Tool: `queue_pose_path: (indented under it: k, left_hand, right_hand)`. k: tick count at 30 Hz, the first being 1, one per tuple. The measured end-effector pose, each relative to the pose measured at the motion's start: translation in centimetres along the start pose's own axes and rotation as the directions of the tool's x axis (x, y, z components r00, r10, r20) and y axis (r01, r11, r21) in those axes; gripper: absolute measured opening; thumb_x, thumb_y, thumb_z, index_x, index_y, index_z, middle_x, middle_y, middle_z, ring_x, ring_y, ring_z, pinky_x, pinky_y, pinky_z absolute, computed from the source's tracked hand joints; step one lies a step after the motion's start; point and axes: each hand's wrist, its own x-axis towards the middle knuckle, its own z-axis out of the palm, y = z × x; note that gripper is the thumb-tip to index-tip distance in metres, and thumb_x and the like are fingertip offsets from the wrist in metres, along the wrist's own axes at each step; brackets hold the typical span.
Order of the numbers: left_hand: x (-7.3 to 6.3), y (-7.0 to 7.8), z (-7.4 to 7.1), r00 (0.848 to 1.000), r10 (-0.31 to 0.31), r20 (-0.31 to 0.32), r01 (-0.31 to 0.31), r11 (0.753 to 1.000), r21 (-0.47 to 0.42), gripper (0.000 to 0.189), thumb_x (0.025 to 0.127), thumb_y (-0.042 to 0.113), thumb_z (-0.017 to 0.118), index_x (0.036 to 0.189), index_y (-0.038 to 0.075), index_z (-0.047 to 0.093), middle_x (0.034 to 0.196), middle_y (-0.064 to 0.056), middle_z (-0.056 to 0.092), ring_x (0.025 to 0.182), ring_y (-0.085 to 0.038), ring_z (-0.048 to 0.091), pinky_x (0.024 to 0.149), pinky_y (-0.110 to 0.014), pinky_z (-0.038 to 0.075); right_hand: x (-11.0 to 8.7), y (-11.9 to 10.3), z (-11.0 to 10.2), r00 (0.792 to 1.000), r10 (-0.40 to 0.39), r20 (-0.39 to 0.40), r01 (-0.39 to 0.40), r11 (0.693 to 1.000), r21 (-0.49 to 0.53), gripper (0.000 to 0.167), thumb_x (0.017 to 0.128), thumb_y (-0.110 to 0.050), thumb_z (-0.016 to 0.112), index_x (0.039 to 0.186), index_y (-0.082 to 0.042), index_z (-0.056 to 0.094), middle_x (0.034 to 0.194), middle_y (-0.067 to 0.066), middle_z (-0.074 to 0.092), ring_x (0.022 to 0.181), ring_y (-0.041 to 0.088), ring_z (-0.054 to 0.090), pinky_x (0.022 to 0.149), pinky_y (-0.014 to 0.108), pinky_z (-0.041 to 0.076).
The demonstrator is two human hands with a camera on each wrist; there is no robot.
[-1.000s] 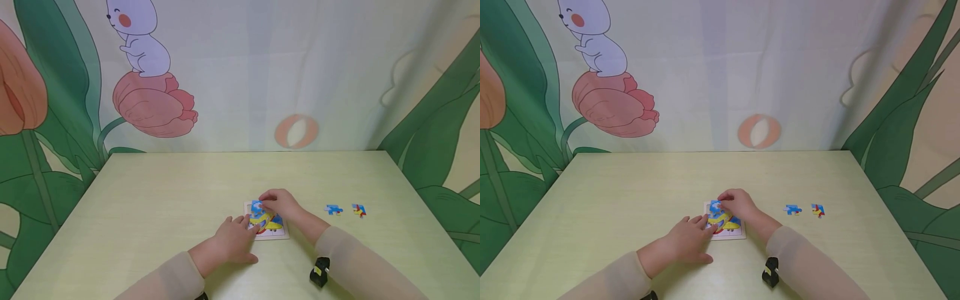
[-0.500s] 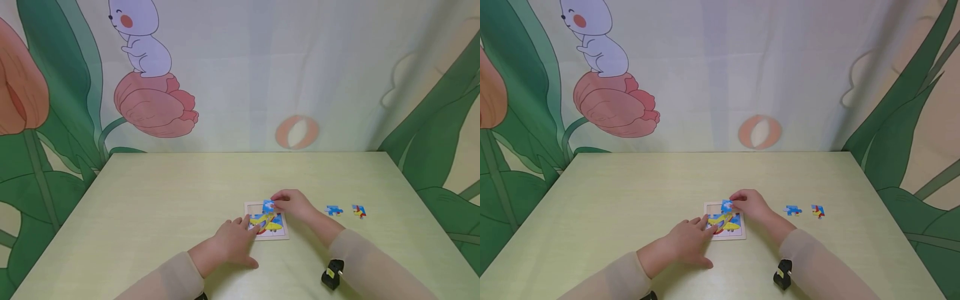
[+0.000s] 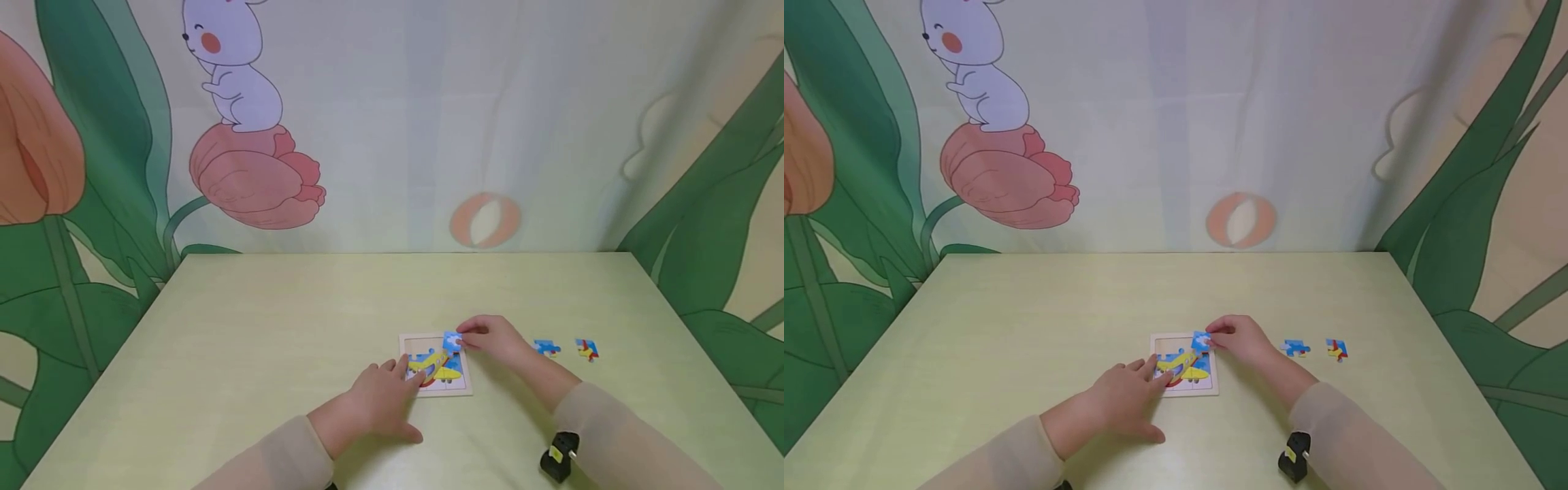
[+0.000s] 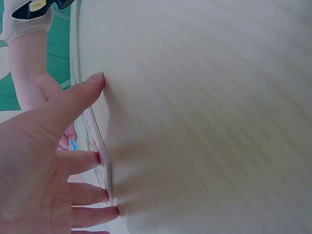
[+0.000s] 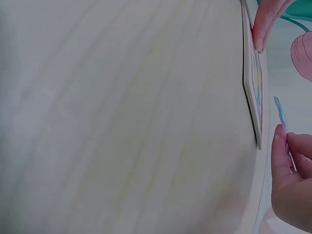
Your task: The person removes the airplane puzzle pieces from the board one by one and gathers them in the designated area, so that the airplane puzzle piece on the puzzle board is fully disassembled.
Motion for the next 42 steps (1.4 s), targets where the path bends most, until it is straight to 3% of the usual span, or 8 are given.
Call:
queue_pose_path:
  k: [20, 42]
  left_hand:
    - [-0.1, -0.1, 0.4, 1.000, -0.010, 0.003, 0.010, 1.000, 0.007, 0.093, 0.070, 0.074, 0.059, 0.146, 0.026, 0.034, 0.149, -0.013, 0.029, 0.130, -0.030, 0.037, 0.100, -0.045, 0.036]
    - [-0.2, 0.0, 0.2, 1.000, -0.007, -0.008, 0.008, 1.000, 0.024, 0.093, 0.069, 0.074, 0.059, 0.145, 0.027, 0.034, 0.149, -0.013, 0.030, 0.130, -0.029, 0.038, 0.099, -0.045, 0.036]
  right_hand:
    - [-0.1, 0.9, -1.5, 0.999, 0.038, 0.018, -0.039, 0.999, 0.037, 0.021, 0.090, -0.006, 0.061, 0.109, 0.002, 0.063, 0.105, 0.012, 0.063, 0.089, 0.018, 0.062, 0.079, 0.029, 0.052]
    - [-0.2, 1.9, -3.8, 0.999, 0.032, 0.006, -0.032, 0.999, -0.022, 0.021, 0.090, -0.006, 0.060, 0.108, 0.004, 0.063, 0.105, 0.013, 0.063, 0.088, 0.018, 0.062, 0.077, 0.030, 0.052]
